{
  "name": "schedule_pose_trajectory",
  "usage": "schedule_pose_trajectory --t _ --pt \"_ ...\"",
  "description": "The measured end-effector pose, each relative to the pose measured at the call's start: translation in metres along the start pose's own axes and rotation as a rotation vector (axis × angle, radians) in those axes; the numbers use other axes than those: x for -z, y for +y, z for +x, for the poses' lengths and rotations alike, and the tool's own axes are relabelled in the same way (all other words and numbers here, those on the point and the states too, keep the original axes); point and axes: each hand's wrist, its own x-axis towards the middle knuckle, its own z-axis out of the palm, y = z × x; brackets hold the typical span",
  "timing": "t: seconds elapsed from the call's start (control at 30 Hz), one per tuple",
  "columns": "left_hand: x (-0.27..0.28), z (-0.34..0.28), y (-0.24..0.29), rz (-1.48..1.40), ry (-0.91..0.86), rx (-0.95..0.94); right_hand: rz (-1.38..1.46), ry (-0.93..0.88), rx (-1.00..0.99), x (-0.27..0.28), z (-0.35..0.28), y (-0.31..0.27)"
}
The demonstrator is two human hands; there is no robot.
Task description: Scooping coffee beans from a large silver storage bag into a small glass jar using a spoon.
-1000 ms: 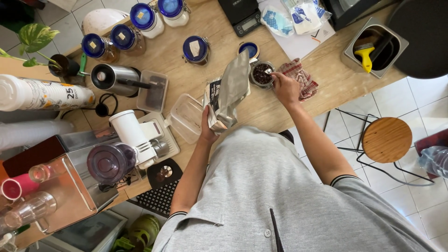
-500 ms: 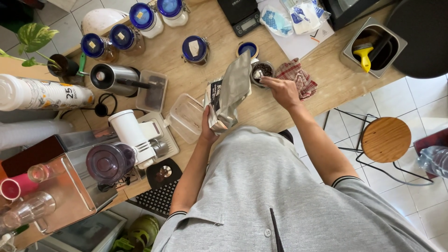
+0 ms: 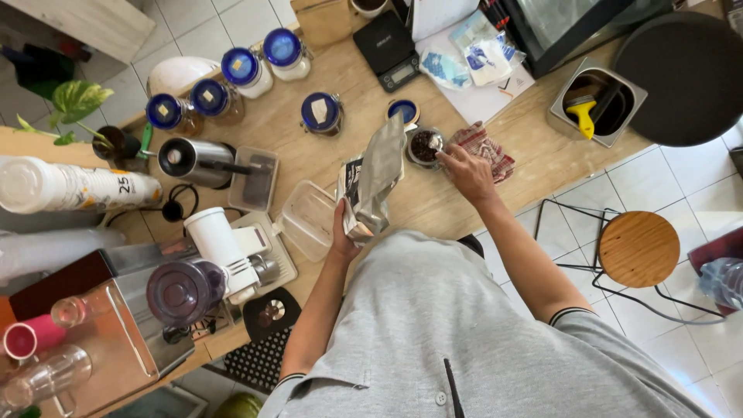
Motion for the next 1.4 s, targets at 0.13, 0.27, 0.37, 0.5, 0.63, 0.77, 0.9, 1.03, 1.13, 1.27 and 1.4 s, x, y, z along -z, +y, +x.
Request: schedule_pose_trajectory --t 0.13,0.27,0.37,0.5,0.63,0.77,0.9,1.03,1.13,1.27,1.4 --pt "-0.021 -0.012 0.005 0.019 -0.002 0.018 -0.015 -0.036 -0.082 0.007 -0.003 -0.008" --pt "-0.023 -0.016 0.004 -0.013 0.02 0.01 -0.027 -0.061 -0.08 -0.001 -0.008 -0.004" --pt "0.006 0.001 -0.002 -0.018 0.013 0.023 0.082 -0.072 -0.133 0.003 -0.01 -0.007" --pt "0.004 0.001 -0.002 -0.021 0.008 0.012 0.211 -0.025 -0.182 -0.004 -0.013 -0.005" --pt "-0.013 -0.007 0.002 -0.002 0.014 0.03 0.734 0.273 -0.407 0.056 0.024 -0.032" --pt "-0.007 -0.003 -0.002 0.003 0.025 0.048 1.275 0.383 -0.448 0.116 0.048 -0.044" --pt "0.001 0.006 -0.011 0.096 0.005 0.06 1.32 0.356 -0.292 0.166 0.072 -0.065" --pt "-0.045 -0.029 -0.004 0.069 -0.037 0.07 1.228 0.097 -0.035 0.182 0.091 -0.081" --pt "-0.049 -0.027 0.0 0.134 -0.026 0.048 0.959 -0.021 0.113 0.176 0.096 -0.082" --pt "-0.03 -0.012 -0.004 0.238 0.029 -0.001 0.602 -0.047 0.074 0.155 0.083 -0.088" --pt "-0.037 -0.012 0.004 0.254 0.038 0.013 0.546 -0.112 -0.012 0.126 0.074 -0.096"
